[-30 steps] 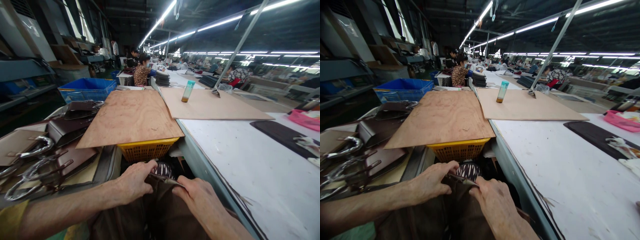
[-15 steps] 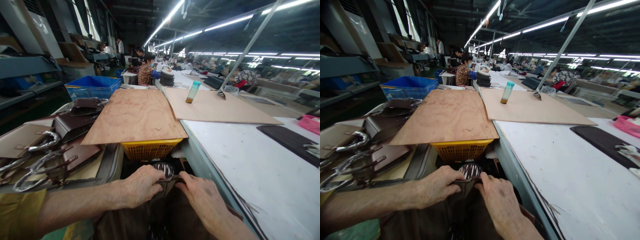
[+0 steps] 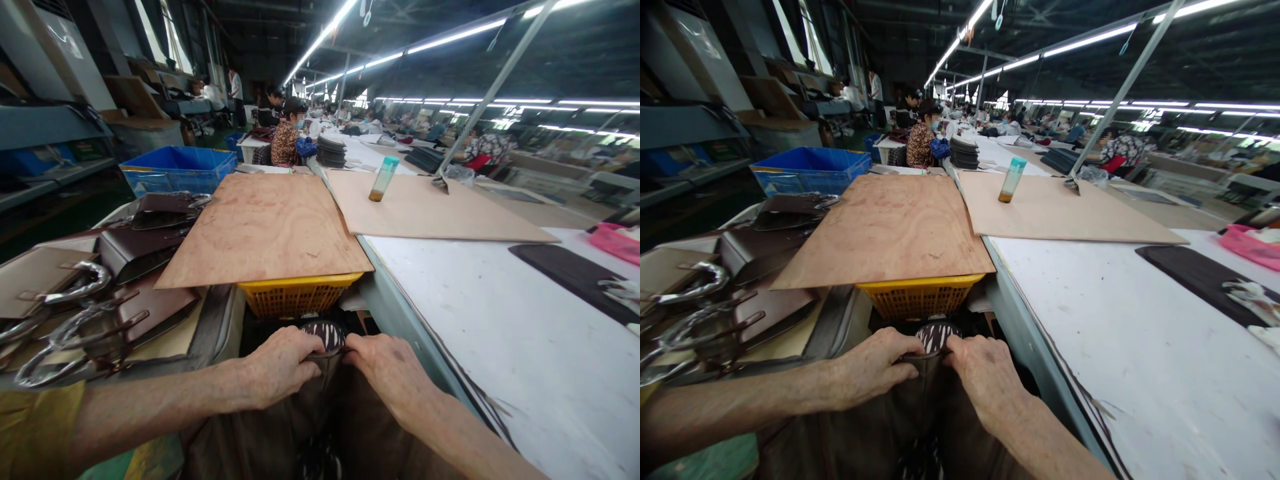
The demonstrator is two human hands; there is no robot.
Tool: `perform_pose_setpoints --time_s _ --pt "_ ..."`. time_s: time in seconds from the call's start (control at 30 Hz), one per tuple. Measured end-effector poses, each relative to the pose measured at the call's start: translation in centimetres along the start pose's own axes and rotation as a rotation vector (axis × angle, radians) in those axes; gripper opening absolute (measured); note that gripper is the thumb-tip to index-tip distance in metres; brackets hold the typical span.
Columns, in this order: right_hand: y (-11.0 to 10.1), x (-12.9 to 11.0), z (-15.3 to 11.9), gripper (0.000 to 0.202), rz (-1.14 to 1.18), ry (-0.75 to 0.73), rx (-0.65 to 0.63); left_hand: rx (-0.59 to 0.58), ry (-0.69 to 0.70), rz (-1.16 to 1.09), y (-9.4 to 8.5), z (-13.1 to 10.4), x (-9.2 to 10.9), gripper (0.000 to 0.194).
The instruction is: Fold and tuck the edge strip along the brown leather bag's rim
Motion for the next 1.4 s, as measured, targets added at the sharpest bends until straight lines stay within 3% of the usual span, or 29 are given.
perform_pose_setpoints --time_s 0.23,0.47,0.63,0.87,1.13,1.4 --pt "-0.3 0.0 0.2 0.012 0.054 0.065 -0.076 -0.006 -0.032 -0.042 0.1 0.3 0.3 0.016" --pt "-1.4 0.2 -0.3 0.013 0.359 0.084 -0.130 -0.009 -0.044 -0.076 0.1 0.5 0.4 0.019" --pt "-1.0 0.1 -0.3 0.017 0.576 0.050 -0.129 -0.030 -0.040 -0.062 0.3 0.3 0.5 0.016" --pt "-1.1 -0.9 -0.1 0.022 0.686 -0.015 -0.175 -0.035 -0.045 -0.050 0.2 0.1 0.8 0.018" --pt "-1.1 -1.0 0.0 0.023 0.609 -0.040 -0.171 -0.025 -0.049 -0.066 0.4 0.3 0.6 0.018" --pt "-0.6 -1.3 0.0 0.018 0.414 0.032 -0.126 -0.023 -0.064 -0.069 0.8 0.6 0.6 0.020"
Point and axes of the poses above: each hand's wrist, its own z-axis towards the middle knuckle, its own y-axis out of the palm, x = y × z, the point moved 4 cm from there along z, towards the middle knuckle, and after that the axes turned 8 degrees about x, right-handed, at the moved point
